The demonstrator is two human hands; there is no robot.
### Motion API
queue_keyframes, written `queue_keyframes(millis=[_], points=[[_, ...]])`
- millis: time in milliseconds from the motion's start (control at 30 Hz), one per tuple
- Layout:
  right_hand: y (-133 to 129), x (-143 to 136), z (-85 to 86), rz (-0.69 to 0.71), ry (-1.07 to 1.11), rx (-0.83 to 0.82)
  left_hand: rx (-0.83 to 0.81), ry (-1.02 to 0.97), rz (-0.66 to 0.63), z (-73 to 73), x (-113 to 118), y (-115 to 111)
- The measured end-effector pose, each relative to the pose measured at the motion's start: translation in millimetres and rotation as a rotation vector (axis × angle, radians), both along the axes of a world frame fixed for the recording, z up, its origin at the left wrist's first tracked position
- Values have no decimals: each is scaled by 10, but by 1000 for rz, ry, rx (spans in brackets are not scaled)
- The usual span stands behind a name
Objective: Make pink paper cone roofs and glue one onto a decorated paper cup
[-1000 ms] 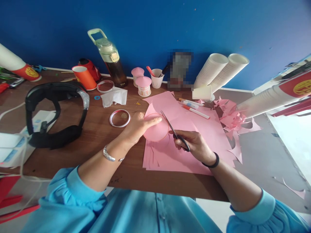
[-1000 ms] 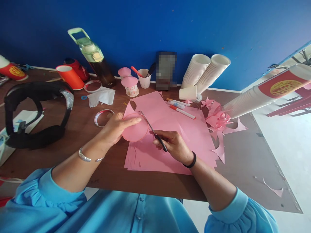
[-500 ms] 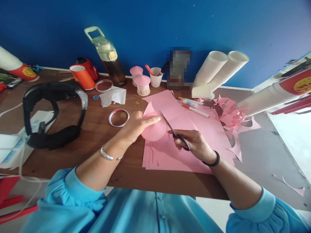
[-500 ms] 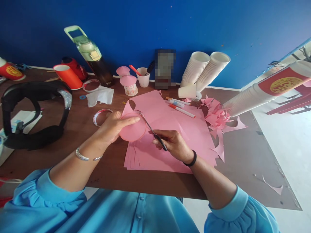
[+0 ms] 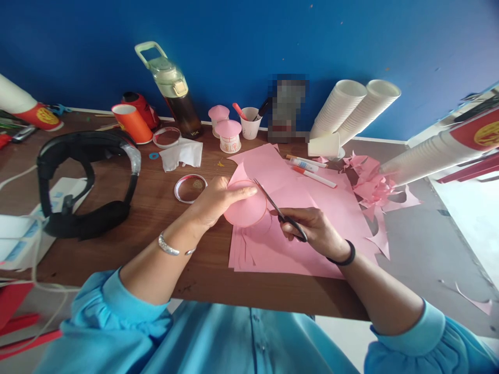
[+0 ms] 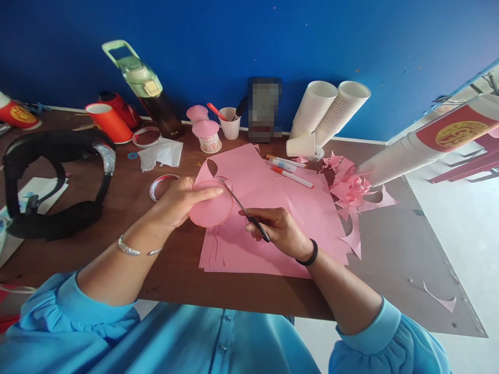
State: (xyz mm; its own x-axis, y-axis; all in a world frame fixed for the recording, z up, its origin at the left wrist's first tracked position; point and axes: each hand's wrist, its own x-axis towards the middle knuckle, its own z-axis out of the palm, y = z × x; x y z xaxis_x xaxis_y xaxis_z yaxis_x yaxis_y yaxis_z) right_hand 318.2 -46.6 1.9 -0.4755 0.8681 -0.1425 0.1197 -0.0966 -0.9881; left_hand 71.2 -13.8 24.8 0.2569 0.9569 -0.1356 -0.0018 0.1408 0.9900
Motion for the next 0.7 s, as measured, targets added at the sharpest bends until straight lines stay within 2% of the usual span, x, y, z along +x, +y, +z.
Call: queue_keyframes(millis=[700], points=[[1,13,26,30,13,-7,-24,21,1,24,-43,22]])
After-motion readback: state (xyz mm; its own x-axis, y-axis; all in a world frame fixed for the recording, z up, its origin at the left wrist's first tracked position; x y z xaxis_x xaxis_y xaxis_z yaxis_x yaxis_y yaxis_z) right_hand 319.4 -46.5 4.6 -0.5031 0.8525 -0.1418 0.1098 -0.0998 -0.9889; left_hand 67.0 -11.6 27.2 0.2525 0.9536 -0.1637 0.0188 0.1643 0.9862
